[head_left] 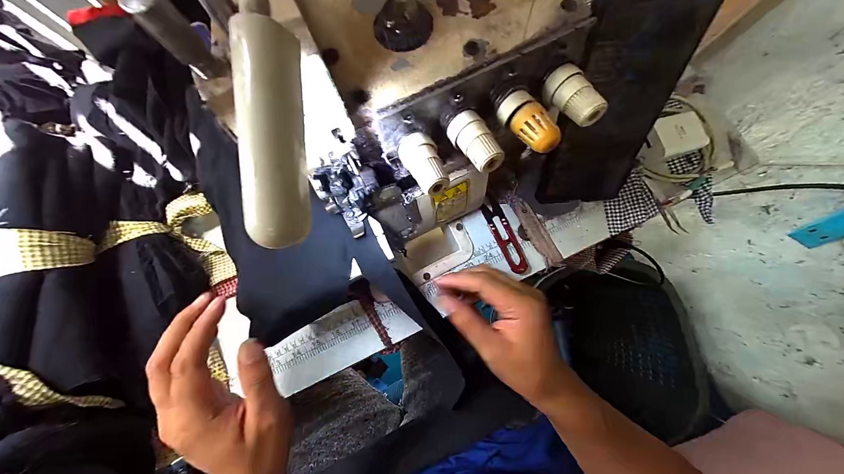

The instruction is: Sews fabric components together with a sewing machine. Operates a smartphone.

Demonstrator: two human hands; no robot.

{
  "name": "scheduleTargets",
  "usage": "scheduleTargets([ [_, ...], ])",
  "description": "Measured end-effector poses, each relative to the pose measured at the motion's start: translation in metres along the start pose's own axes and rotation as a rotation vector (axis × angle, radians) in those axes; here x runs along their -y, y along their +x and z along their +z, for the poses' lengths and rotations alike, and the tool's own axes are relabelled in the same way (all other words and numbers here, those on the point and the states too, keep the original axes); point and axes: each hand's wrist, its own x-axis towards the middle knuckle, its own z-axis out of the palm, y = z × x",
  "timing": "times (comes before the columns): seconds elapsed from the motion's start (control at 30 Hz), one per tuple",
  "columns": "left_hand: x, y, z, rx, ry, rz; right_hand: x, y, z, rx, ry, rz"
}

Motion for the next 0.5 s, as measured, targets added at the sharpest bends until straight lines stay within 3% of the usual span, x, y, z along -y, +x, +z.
scheduleTargets([
  [0.13,0.039,-0.03,0.006,-0.037,-0.052,-0.137,-0.031,-0.01,-0.044,-0.266,-0.319,-0.033],
  [0.23,0.038,-0.03,0.012,-0.072,-0.055,-0.085,-0.039,-0.007,-0.052,-0.211,-0.554,0.019],
  [0.4,0.005,-0.046,0.01,-0.118,-0.17,-0.008,-0.039,0.003,-0.046,-0.201,-0.644,-0.002],
  [0.5,-0.026,-0.077,0.014,0.094,-0.253,0.024,-0.037,0.005,-0.047,-0.201,-0.65,0.014],
])
